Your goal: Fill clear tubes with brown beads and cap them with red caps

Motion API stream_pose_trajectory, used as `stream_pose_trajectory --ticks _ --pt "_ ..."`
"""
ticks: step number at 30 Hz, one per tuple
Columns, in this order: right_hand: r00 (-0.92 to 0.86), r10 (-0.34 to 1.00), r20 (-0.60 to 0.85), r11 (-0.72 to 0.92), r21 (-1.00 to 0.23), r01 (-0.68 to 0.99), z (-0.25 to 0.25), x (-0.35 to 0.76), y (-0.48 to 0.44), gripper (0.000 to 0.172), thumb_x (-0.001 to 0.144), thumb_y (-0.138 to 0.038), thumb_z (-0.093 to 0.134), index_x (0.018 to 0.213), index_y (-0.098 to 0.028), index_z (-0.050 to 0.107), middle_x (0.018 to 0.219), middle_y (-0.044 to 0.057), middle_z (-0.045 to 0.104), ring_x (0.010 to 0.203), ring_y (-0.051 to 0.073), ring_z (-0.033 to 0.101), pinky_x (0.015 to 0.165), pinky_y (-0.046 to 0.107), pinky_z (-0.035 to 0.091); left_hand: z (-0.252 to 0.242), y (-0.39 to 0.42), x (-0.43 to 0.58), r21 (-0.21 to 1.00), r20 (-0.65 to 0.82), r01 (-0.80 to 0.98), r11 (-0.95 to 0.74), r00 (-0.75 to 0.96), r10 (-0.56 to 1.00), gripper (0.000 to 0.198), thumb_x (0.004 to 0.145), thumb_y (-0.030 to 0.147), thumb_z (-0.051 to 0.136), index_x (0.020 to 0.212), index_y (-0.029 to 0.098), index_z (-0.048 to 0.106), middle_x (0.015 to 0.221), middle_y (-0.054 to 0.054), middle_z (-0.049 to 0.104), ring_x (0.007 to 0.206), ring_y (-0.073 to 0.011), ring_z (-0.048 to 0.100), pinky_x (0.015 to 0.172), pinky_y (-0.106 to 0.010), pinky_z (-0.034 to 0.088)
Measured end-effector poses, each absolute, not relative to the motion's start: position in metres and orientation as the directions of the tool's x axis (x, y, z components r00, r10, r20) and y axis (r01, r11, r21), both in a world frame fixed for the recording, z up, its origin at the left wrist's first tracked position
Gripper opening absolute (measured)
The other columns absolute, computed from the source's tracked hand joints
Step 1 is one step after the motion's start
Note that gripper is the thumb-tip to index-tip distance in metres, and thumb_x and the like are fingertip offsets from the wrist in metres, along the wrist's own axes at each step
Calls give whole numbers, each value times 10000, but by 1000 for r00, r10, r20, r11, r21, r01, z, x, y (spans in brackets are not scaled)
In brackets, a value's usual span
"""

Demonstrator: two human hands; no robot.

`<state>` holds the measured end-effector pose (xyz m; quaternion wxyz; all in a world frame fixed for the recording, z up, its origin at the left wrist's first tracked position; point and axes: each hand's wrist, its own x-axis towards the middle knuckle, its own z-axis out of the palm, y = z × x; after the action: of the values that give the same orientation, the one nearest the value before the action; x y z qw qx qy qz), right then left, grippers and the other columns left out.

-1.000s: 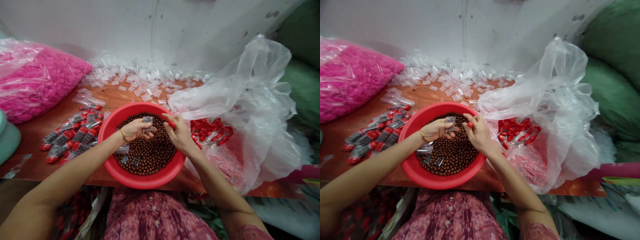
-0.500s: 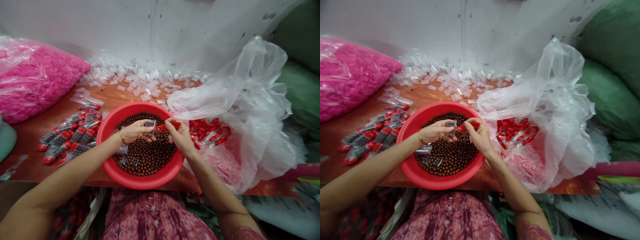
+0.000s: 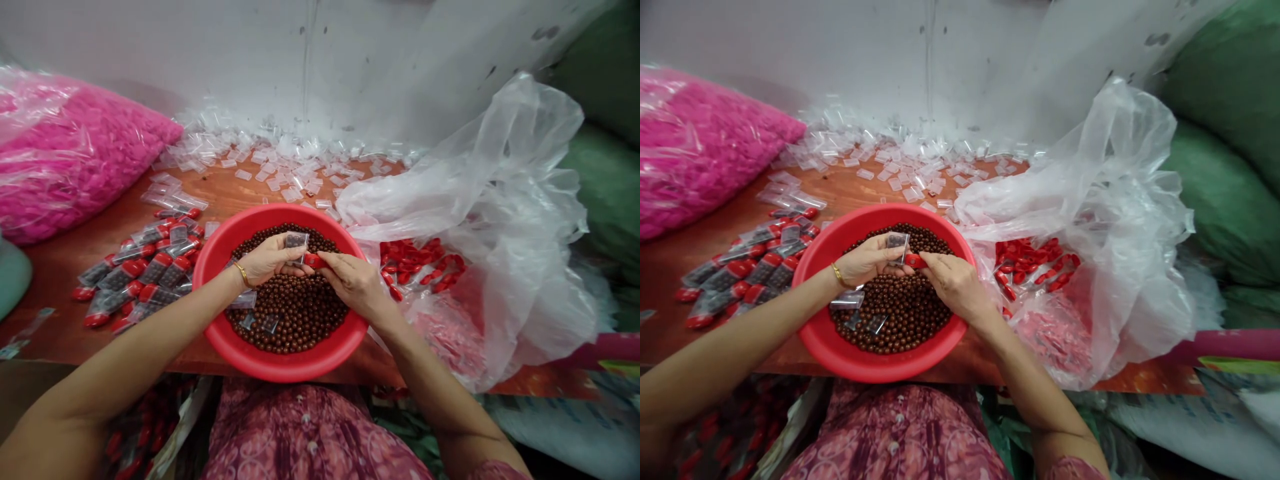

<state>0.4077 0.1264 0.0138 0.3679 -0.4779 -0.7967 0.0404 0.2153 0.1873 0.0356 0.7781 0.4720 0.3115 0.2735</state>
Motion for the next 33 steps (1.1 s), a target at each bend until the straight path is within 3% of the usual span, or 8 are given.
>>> stream_pose_trajectory --ticks 3,7,11,14,18,26,33 --pt "-173 793 584 468 -402 787 19 411 131 291 885 -287 477 1084 -181 661 984 110 712 886 204 666 807 338 525 35 185 217 953 -156 -114 280 607 780 400 654 334 750 908 153 500 880 -23 649 700 -110 650 641 -214 509" --pt "-102 845 525 444 -584 679 36 407 136 346 903 -295 413 1152 -191 629 1014 82 699 923 191 648 840 337 509 29 182 223 995 -80 2 103 646 759 338 694 318 700 919 141 520 798 -10 627 663 -93 594 627 -220 484" --pt "-156 912 379 402 -750 525 46 393 137 342 888 -312 422 1100 -197 664 845 31 696 816 173 646 764 311 520 27 179 225 1000 8 17 -24 652 758 302 706 294 672 921 132 534 754 22 569 660 -79 538 641 -214 469" --pt "-131 936 326 348 -811 471 47 386 135 341 877 -332 430 1067 -207 683 746 14 667 791 179 635 724 305 520 29 177 223 999 -1 40 -36 677 736 331 723 329 648 956 135 515 686 47 513 558 -63 493 545 -199 445" --pt "-91 935 342 343 -816 464 43 384 131 351 875 -336 426 1077 -207 682 645 11 618 777 192 632 709 313 518 34 175 222 998 -4 43 -34 676 736 318 719 362 639 907 143 503 640 62 459 504 -48 447 458 -171 390" --pt "-60 899 434 397 -749 530 32 385 127 353 890 -341 418 1100 -204 667 685 25 625 713 174 619 691 311 512 31 176 224 995 -23 87 -45 655 755 259 696 341 635 820 147 514 616 59 462 492 -50 428 433 -165 375" --pt "-85 960 266 277 -863 423 30 385 127 374 896 -407 413 1069 -209 678 498 -34 483 449 117 479 474 255 448 33 177 223 979 56 117 -167 634 771 192 680 241 608 845 147 574 674 42 542 602 -81 482 576 -198 415"
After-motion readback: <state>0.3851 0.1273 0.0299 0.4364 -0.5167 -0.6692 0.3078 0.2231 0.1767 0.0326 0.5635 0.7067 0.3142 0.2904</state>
